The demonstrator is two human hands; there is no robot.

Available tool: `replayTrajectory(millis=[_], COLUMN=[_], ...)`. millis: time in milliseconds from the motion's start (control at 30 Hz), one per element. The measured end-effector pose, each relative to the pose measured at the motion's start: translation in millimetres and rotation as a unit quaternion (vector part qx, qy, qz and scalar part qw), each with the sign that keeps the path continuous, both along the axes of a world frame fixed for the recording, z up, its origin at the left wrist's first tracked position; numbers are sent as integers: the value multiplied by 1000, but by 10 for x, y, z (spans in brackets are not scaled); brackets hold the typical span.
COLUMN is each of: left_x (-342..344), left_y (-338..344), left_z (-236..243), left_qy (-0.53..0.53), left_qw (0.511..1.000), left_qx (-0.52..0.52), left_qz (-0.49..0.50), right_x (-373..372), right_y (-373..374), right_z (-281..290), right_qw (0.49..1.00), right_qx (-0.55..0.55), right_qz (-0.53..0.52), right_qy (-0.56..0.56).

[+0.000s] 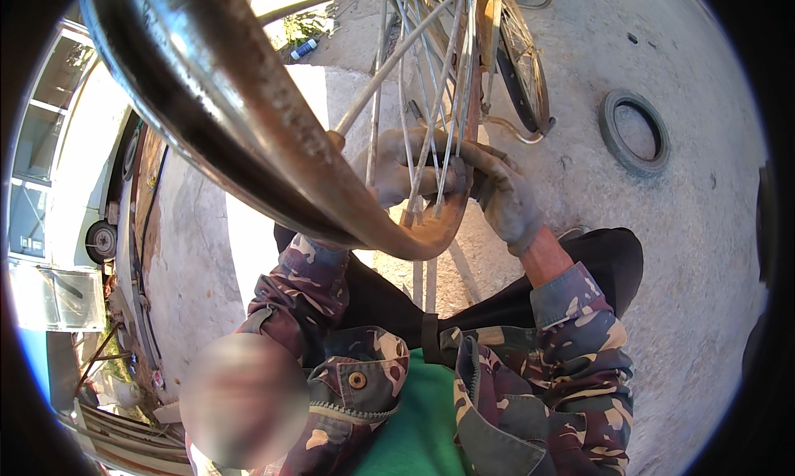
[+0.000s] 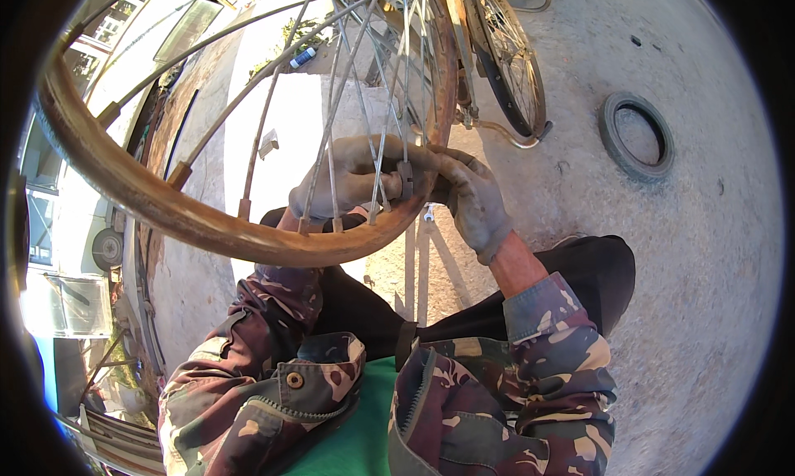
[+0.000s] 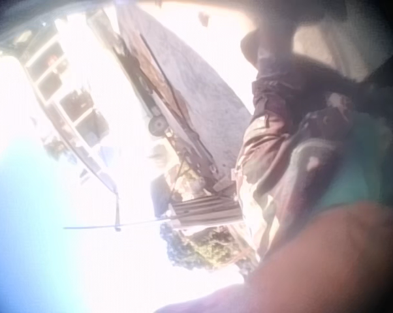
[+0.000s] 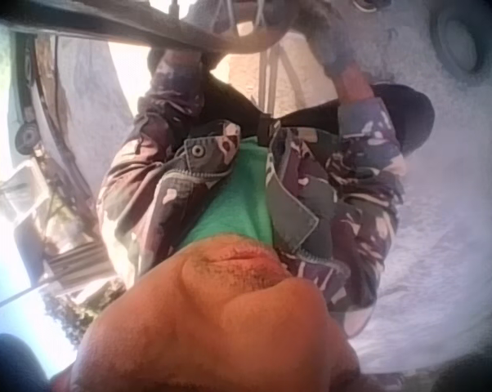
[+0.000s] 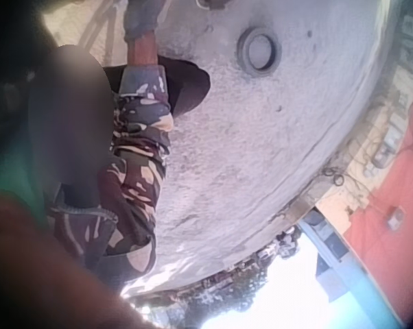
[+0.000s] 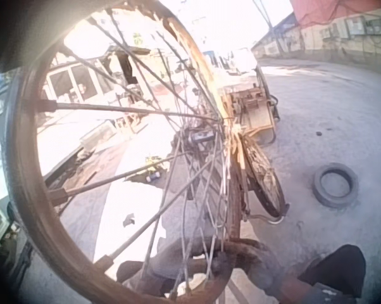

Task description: The person is seated on the ground and repeatedly adjusts the spokes of a bicycle wheel using a spoke wrench. They rotate the wheel periodically to access different sections and continue tightening or loosening individual spokes.

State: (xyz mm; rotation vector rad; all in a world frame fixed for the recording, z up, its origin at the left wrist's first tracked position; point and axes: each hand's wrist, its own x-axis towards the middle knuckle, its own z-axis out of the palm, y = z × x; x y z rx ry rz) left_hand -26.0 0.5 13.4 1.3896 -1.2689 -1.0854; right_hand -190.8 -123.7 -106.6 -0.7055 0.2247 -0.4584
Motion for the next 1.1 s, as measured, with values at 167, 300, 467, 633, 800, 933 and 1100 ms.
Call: replayTrajectory(millis=[167,300,467,633,800,933,1100], left_x=[-166,-246,-81,92,345,330,190], left_y=[-99,-101,-138,-111,-71,-50,-71], left_z=[65,180,117,75,-228,-289,-306], left_qy=[-156,4,-35,44,47,100,26], left_qw=[986,998,999,998,998,995,999], left_qx=[-12,-8,1,4,21,11,-30], left_qz=[54,63,13,-41,-19,-6,-4], right_x=[-7,-45,-19,-22,-39,-13,1], right_y=[-22,-5,69,19,103,106,103], right_z=[-27,100,218,167,193,121,58], right_qw=[1000,998,997,996,996,993,998], right_qx=[-9,-35,-71,-68,-91,-115,-50], right_qz=[8,31,31,59,-2,-4,-16], right_qy=[-13,-37,-29,-16,18,22,20])
